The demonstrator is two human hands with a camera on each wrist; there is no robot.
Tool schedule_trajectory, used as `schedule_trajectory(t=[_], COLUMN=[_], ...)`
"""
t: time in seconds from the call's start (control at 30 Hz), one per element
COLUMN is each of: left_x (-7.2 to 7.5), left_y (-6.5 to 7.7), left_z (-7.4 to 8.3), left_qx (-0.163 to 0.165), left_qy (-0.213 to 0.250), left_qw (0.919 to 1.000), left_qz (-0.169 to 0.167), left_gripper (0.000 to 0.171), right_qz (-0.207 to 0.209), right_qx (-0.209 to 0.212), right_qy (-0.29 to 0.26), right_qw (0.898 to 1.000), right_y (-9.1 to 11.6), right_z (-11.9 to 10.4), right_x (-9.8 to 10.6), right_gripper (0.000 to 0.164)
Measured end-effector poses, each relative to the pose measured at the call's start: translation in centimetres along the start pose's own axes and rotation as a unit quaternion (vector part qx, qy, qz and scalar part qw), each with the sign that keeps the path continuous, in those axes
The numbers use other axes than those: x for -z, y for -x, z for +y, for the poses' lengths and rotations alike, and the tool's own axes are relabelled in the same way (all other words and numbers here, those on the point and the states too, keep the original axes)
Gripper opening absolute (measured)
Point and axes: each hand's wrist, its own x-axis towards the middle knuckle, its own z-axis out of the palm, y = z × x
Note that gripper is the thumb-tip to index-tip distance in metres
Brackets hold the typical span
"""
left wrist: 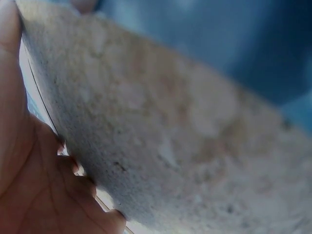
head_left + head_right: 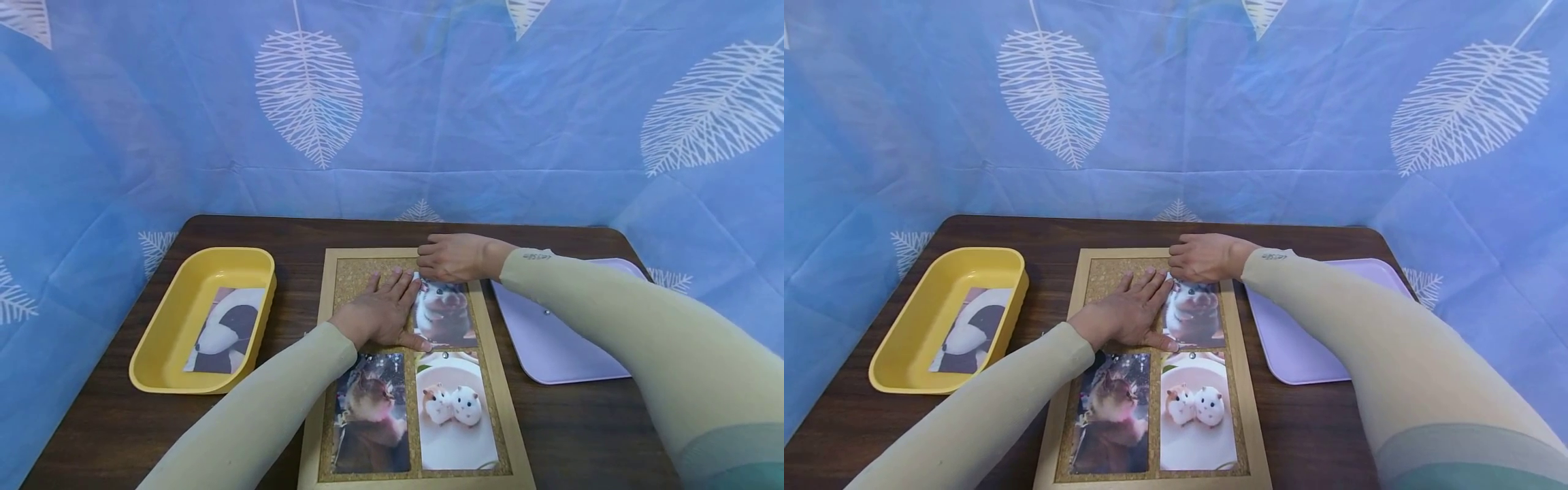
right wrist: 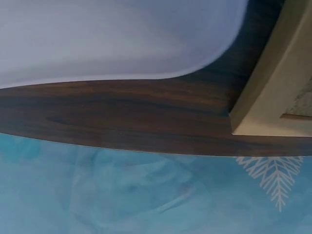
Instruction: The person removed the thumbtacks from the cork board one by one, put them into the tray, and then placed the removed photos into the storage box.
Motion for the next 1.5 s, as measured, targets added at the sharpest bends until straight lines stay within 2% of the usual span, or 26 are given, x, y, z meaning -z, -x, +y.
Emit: schedule_trajectory(t=[0.3,0.47,0.63,0.87,1.1,1.27,1.5], left_x=[0.1,0.1,0.0,-0.1,-0.1,-0.2,-0.1], left_y=[0.0,0.1,0.2,0.0,0.0,0.0,0.0], left_z=[0.1,0.1,0.1,0.0,-0.1,-0.2,-0.2], left_qx=[0.000,0.001,0.004,0.003,0.000,0.001,-0.001], left_qy=[0.000,0.002,0.006,0.004,0.006,0.004,0.000], left_qw=[1.0000,1.0000,1.0000,1.0000,1.0000,1.0000,1.0000], left_qz=[0.003,0.003,0.001,0.001,0.004,0.005,0.005], left_gripper=[0.118,0.119,0.120,0.120,0.121,0.121,0.120], right_qz=[-0.034,-0.034,-0.003,0.042,0.044,0.033,0.087], right_qx=[-0.016,-0.014,-0.010,-0.014,-0.016,0.003,0.023], right_qy=[-0.022,-0.017,0.000,-0.016,-0.002,0.019,0.043], right_qw=[0.999,0.999,1.000,0.999,0.999,0.999,0.995], right_y=[-0.1,-0.1,0.0,0.5,0.3,0.3,0.7], right_z=[-0.2,-0.3,-0.4,-0.6,-0.6,-0.4,0.1], right_x=[0.1,0.3,0.2,-0.3,-0.4,-0.3,-1.0], right_gripper=[0.023,0.021,0.016,0.009,0.010,0.013,0.014])
